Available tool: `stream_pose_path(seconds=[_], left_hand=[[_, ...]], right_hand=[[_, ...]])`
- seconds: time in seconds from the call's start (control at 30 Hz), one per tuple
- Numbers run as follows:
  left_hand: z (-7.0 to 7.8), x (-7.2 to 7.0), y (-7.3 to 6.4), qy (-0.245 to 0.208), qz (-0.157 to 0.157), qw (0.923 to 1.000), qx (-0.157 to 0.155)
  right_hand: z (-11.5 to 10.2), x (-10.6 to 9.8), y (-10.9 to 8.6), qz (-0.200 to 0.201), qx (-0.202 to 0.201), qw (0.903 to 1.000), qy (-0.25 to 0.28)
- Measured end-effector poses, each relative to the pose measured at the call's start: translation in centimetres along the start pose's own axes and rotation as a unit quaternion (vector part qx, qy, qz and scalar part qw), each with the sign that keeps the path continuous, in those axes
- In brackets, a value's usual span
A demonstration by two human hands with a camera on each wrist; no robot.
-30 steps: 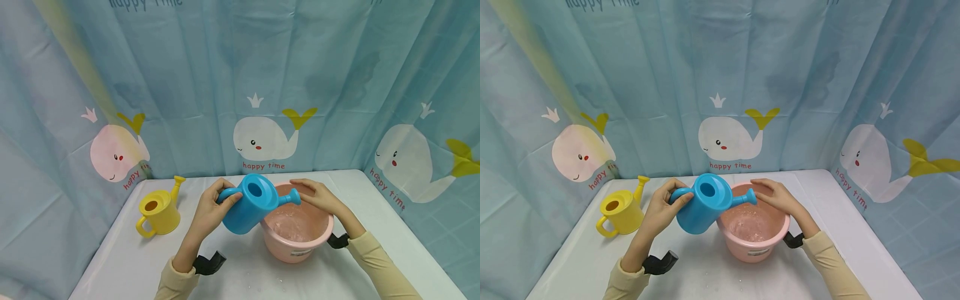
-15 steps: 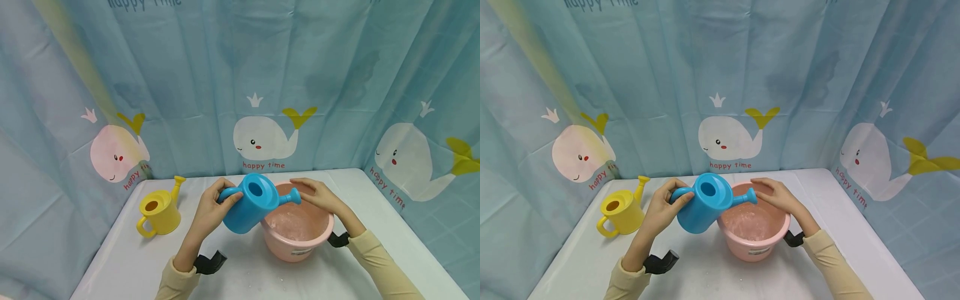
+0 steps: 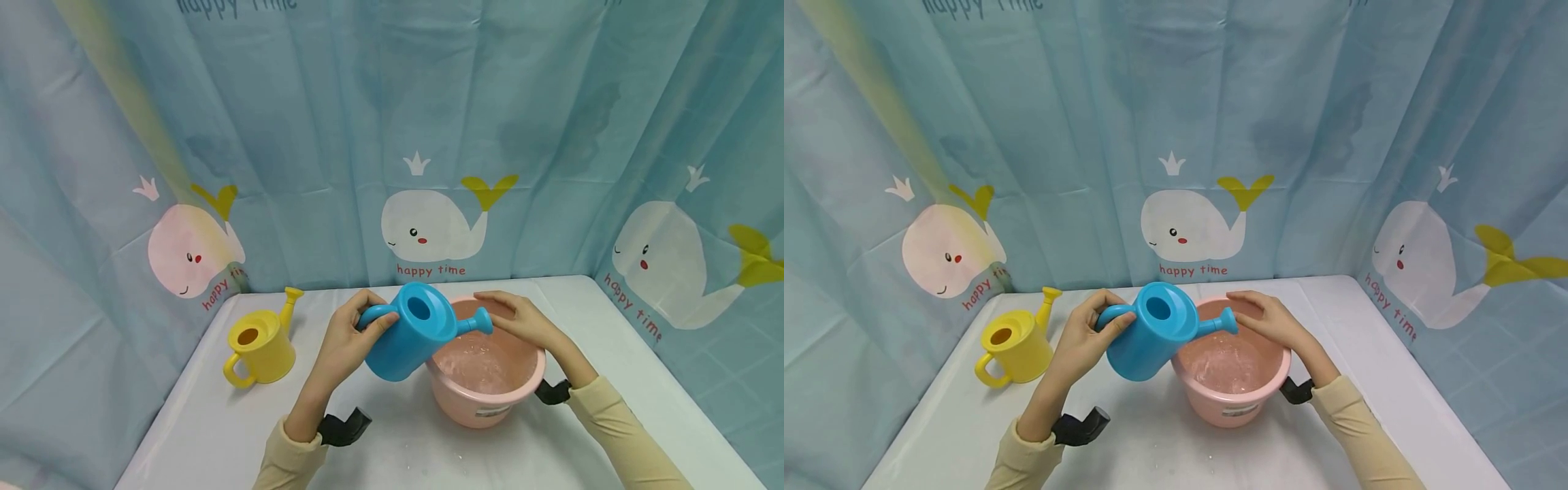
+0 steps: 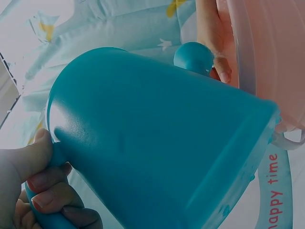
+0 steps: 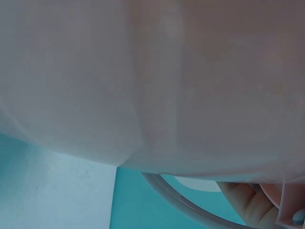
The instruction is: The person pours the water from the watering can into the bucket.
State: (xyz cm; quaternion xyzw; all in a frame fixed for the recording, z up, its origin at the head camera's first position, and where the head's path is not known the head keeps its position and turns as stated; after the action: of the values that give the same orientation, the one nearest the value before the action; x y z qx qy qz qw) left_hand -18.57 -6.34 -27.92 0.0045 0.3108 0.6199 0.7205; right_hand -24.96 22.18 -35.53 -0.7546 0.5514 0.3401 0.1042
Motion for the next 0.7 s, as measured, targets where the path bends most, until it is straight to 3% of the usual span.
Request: stream_pose_path(seconds=[0.7], left_hand=[[0.00,0.03,0.15,-0.005,0.000,1.0000,-0.001]], right_hand=[[0.10,0.01,0.01,0.001,-0.009,1.0000,0.001]])
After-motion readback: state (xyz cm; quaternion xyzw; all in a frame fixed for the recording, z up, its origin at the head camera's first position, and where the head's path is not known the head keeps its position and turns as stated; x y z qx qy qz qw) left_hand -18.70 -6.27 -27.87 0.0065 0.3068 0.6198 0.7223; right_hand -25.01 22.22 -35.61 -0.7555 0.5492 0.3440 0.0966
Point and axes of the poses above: each hand's wrist, its own y-axis towards the middle knuckle, its own x-axis out of the palm, z = x × y, the point moved 5 cm from there along y, towards the middle knuckle, and after that the axes turned 6 degrees about y, right-handed, at the moved point
